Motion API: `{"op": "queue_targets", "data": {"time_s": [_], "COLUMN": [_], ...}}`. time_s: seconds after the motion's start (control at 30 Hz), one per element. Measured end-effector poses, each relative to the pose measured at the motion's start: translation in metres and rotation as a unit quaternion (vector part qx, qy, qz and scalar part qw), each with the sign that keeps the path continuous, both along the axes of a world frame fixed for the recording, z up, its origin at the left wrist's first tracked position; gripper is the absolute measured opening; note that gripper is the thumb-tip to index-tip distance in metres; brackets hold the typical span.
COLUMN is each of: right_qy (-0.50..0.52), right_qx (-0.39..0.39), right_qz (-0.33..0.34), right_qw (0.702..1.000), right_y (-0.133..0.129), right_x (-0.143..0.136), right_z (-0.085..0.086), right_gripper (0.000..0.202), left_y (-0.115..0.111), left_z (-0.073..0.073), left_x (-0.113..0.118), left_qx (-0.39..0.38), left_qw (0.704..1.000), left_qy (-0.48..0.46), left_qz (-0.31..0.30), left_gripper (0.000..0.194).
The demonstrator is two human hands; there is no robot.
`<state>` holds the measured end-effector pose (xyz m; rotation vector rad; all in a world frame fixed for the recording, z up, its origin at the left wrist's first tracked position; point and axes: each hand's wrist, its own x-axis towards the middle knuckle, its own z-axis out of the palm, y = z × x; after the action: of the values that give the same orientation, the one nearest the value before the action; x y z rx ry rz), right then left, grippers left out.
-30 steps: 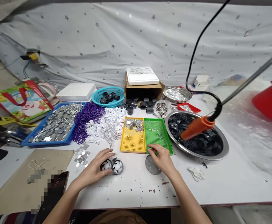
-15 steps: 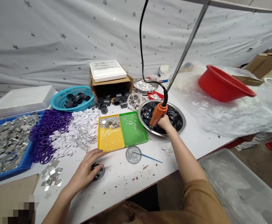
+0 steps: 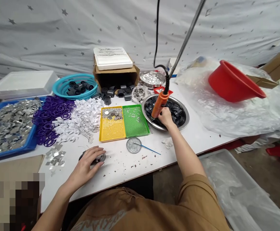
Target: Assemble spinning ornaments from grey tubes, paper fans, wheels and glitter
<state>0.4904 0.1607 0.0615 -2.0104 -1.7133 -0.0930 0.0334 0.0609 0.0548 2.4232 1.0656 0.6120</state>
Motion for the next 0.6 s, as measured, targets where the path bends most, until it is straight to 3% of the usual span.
{"op": "queue_targets", "data": {"time_s": [0.1,0.13,0.17,0.27,0.3,0.4,0.5,0.6], "right_qy": [0.089,0.211,0.331,0.431,0.462,0.44,0.35,0.224], "right_qx": [0.072,0.145,0.204,0.199,0.171,-0.06,-0.2,-0.238], "right_qz": [-0.082,-0.124,-0.148,-0.108,-0.079,0.076,0.214,0.241], "right_qw": [0.99,0.959,0.909,0.873,0.867,0.893,0.89,0.914], "right_y": [-0.031,-0.046,-0.063,-0.118,-0.134,-0.164,-0.157,-0.135], "right_x": [0.005,0.004,0.0,-0.036,-0.057,-0.137,-0.214,-0.257], "right_z": [0.006,0.006,0.005,-0.004,-0.008,-0.019,-0.029,-0.035], "right_gripper": [0.041,0.042,0.043,0.046,0.045,0.037,0.028,0.03], "left_y": [-0.011,-0.015,-0.019,-0.027,-0.029,-0.032,-0.035,-0.039], "left_z": [0.0,-0.002,-0.004,-0.015,-0.018,-0.022,-0.018,-0.014], "left_x": [0.0,-0.002,-0.004,-0.008,-0.008,0.001,0.011,0.008], "left_qx": [0.006,0.008,0.009,0.017,0.017,0.002,-0.008,0.008], "left_qw": [1.0,0.999,0.998,0.994,0.992,0.99,0.992,0.992], "left_qy": [-0.026,-0.037,-0.05,-0.081,-0.087,-0.095,-0.095,-0.086], "left_qz": [0.006,0.013,0.024,0.076,0.091,0.1,0.078,0.091], "left_gripper": [0.028,0.027,0.027,0.03,0.032,0.037,0.042,0.043]}}
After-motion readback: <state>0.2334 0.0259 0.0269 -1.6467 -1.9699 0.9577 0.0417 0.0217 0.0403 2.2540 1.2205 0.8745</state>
